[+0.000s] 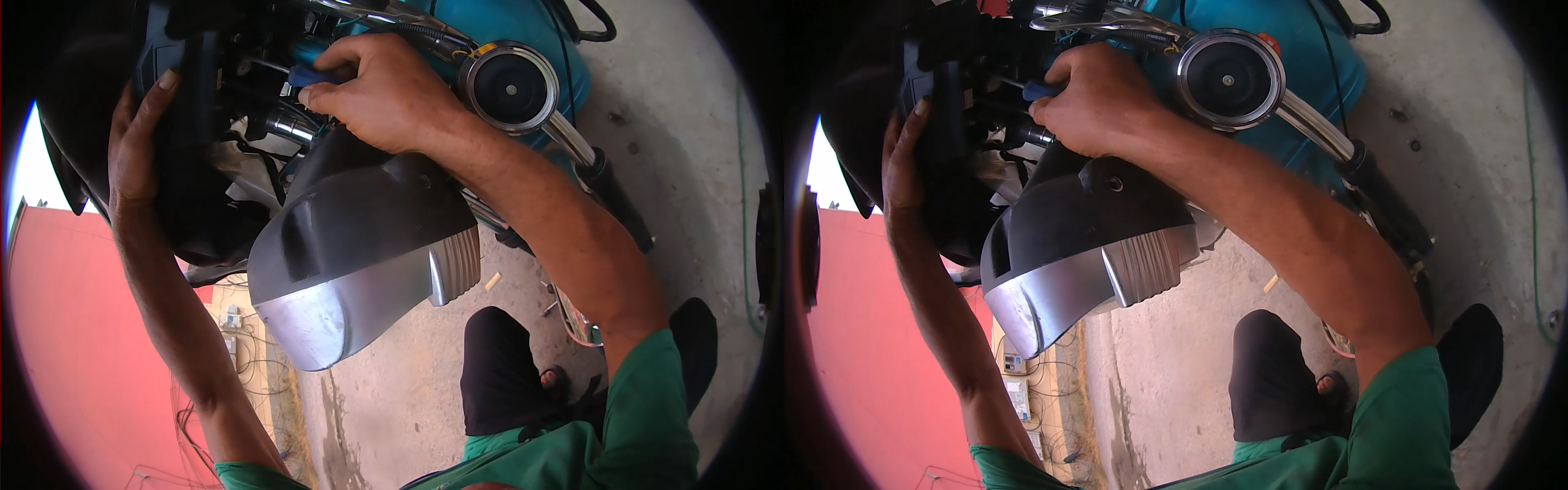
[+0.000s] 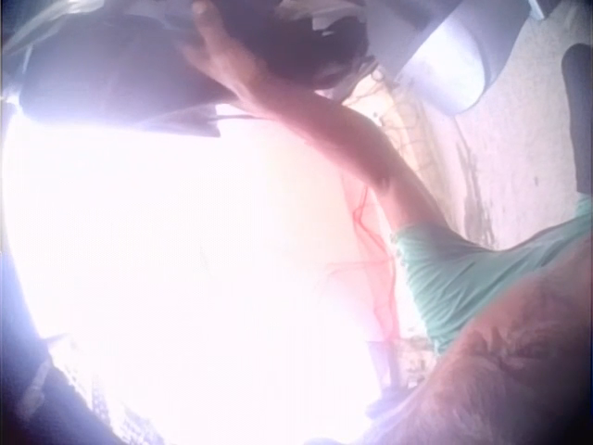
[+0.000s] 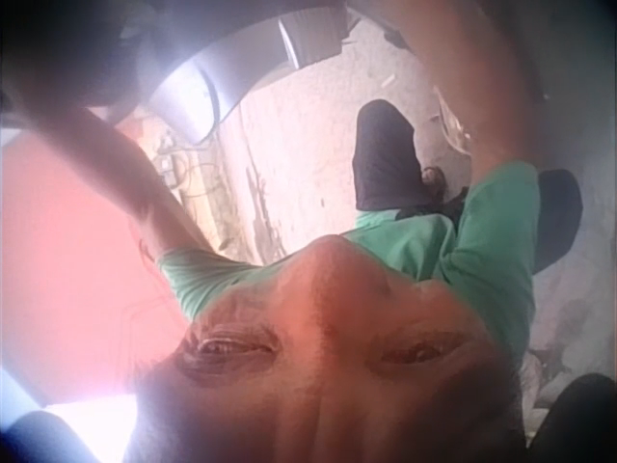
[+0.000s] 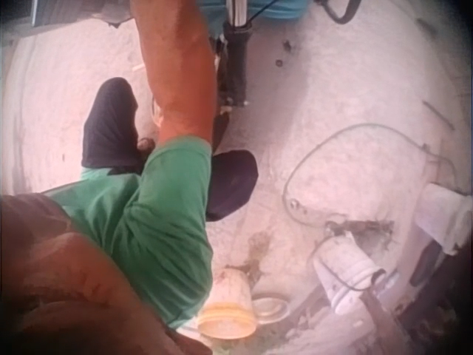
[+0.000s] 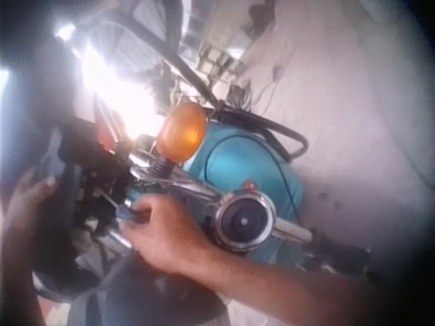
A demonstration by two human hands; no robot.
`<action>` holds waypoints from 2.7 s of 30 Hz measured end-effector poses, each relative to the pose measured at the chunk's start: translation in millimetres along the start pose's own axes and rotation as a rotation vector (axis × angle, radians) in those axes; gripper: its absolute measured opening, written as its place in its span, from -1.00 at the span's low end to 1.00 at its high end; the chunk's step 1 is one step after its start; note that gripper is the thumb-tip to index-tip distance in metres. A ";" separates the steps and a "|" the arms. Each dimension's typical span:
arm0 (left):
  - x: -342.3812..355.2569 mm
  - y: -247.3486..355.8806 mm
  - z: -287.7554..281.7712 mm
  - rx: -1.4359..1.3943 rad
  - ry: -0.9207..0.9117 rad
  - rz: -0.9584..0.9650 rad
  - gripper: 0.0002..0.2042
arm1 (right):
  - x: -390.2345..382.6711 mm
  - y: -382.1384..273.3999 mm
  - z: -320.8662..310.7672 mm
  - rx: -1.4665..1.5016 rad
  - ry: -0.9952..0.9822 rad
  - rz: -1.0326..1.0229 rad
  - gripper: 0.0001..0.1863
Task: The person uses a screwdriver and pliers to manipulate wires on the front of an electric tricycle. They strip wire insulation and reconnect electrical components by hand.
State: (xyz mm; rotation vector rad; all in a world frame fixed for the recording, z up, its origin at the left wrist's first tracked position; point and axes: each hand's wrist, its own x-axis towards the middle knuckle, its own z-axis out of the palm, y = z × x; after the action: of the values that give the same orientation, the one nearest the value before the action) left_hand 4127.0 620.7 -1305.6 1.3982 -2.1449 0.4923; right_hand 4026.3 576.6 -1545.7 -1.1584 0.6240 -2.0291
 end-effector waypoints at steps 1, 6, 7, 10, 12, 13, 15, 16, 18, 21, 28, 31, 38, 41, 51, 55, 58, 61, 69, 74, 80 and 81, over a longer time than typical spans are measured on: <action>1.5 -1.0 -0.7 -0.006 0.003 0.002 0.04 | -0.2 2.3 0.8 0.030 0.042 0.006 -0.56; 8.6 -8.7 -9.5 0.050 -0.048 0.022 0.04 | 4.5 -4.9 -0.6 0.014 -0.045 0.063 -0.47; 5.5 -9.0 -9.7 0.049 -0.040 0.021 0.04 | 6.7 -7.7 -0.5 0.034 -0.069 0.144 -0.52; 0.6 0.6 -4.0 0.011 -0.063 0.004 0.03 | 15.5 1.6 -6.5 0.071 -0.186 0.179 -0.49; 4.0 -0.9 -5.9 -0.019 -0.079 0.000 0.00 | 17.7 0.7 -6.6 0.152 -0.215 0.187 -0.53; 3.0 -2.2 -7.0 0.014 -0.058 -0.008 -0.02 | 16.2 -0.7 -6.5 0.210 -0.216 0.181 -0.56; 3.6 -4.3 -8.6 0.018 -0.065 0.014 -0.02 | 8.5 -12.6 -10.6 0.248 -0.193 0.207 -0.57; 4.2 -4.9 -9.3 0.025 -0.081 0.036 -0.01 | 6.9 -12.9 -11.2 0.244 -0.199 0.199 -0.57; 4.2 -2.5 -9.2 0.035 -0.085 0.039 0.00 | 5.8 -10.6 -12.6 0.098 -0.124 -0.010 -0.54; 6.6 -4.2 -11.0 0.041 -0.119 0.054 0.02 | 1.5 -11.0 -3.9 0.126 -0.079 0.042 -0.58; 11.6 -9.0 -16.4 0.045 -0.132 0.126 0.02 | 10.8 -20.4 -14.7 0.276 -0.221 0.366 -0.54; 8.0 -5.0 -18.2 0.068 -0.108 0.137 -0.01 | 7.2 -21.6 -10.9 0.286 -0.228 0.253 -0.58; 4.3 5.6 -22.2 0.075 -0.240 0.105 0.11 | 6.7 -10.3 -9.4 0.211 -0.128 0.091 -0.50; 8.9 -11.3 -16.6 0.068 -0.180 0.124 0.06 | 2.3 -23.9 -8.6 0.194 -0.113 0.211 -0.51; 6.6 12.7 -27.6 -0.241 -0.330 -0.038 -0.36 | 5.4 -25.3 -9.3 0.238 -0.161 0.287 -0.56; 4.9 19.5 -27.8 -0.296 -0.333 -0.001 -0.39 | 3.6 -24.9 -10.6 0.205 -0.097 0.146 -0.52; -4.3 22.3 -31.6 -0.164 -0.293 -0.033 -0.42 | 3.5 -23.0 -6.3 0.259 -0.093 0.170 -0.52; -4.8 -23.2 -16.6 -0.040 0.144 0.350 -0.41 | 2.3 -24.9 -2.5 0.255 -0.093 0.166 -0.52; -50.0 9.8 17.0 -0.060 -0.453 0.235 -0.53 | 2.6 -23.9 -9.4 0.193 -0.090 0.159 -0.50; -49.4 -4.8 54.7 -0.322 -0.572 0.079 -0.53 | 0.7 -18.9 -7.4 0.278 -0.119 0.150 -0.48; -34.6 -3.6 74.8 -0.405 -0.506 0.026 -0.65 | 3.5 -15.5 -19.4 0.245 -0.122 0.113 -0.58; -36.4 -1.8 75.9 -0.434 -0.476 -0.005 -0.68 | 2.7 -15.5 -23.1 0.217 -0.108 0.128 -0.61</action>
State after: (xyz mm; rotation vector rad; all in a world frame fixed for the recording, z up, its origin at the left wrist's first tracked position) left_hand 4123.1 603.6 -1387.9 1.3566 -2.4134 -0.3342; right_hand 4000.0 585.7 -1544.6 -1.0633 0.4025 -1.8619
